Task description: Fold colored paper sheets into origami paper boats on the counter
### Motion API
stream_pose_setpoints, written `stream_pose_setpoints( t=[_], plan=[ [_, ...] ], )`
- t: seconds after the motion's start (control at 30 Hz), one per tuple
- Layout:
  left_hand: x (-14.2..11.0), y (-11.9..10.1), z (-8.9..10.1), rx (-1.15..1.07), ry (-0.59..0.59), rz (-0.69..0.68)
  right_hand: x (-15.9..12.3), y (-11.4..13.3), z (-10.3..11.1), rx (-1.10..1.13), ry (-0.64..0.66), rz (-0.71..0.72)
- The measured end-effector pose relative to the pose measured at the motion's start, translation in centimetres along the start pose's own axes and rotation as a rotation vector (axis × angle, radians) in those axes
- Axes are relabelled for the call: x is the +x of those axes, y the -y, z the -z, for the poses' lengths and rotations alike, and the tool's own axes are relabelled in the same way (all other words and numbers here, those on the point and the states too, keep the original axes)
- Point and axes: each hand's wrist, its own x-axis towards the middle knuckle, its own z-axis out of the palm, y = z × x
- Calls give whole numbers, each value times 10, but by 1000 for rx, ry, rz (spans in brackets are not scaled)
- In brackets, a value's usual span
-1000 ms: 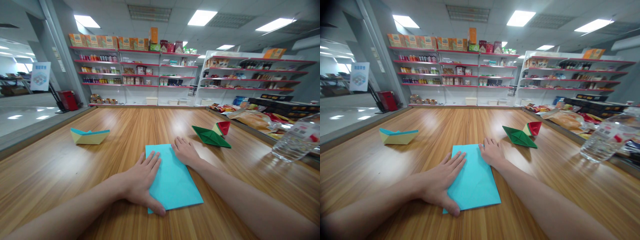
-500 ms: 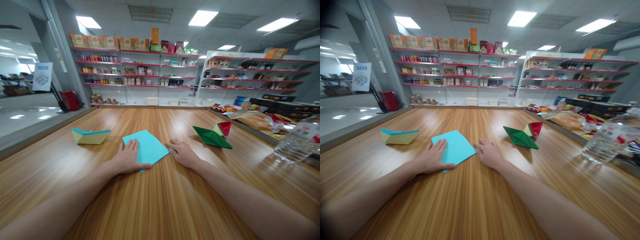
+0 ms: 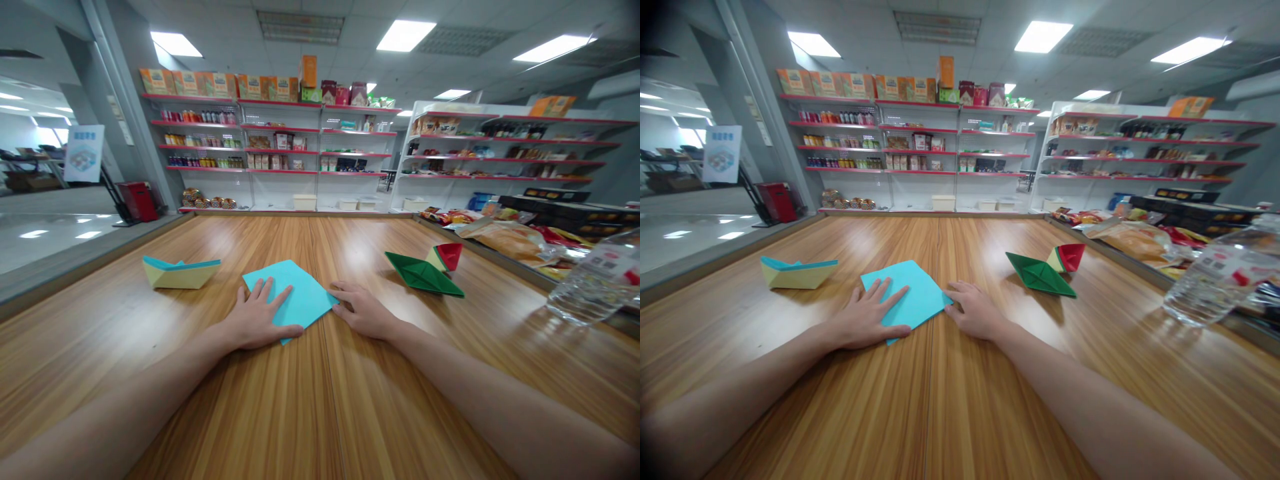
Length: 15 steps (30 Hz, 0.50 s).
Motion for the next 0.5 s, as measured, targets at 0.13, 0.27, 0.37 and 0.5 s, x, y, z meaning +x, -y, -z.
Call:
stream_pose_setpoints(
  t=[0.13, 0.27, 0.37, 0.5],
  plan=[
    [0, 3, 0, 3, 19, -67, 1, 2, 2, 116, -13, -15],
    [0, 4, 4, -2, 60, -206, 3, 2, 3, 232, -61, -43],
    [-2, 3, 8, -11, 103, -328, 3, -1, 0, 225, -106, -68],
    [-3, 0, 11, -19, 121, -391, 3, -6, -4, 199, -130, -91]
  ],
)
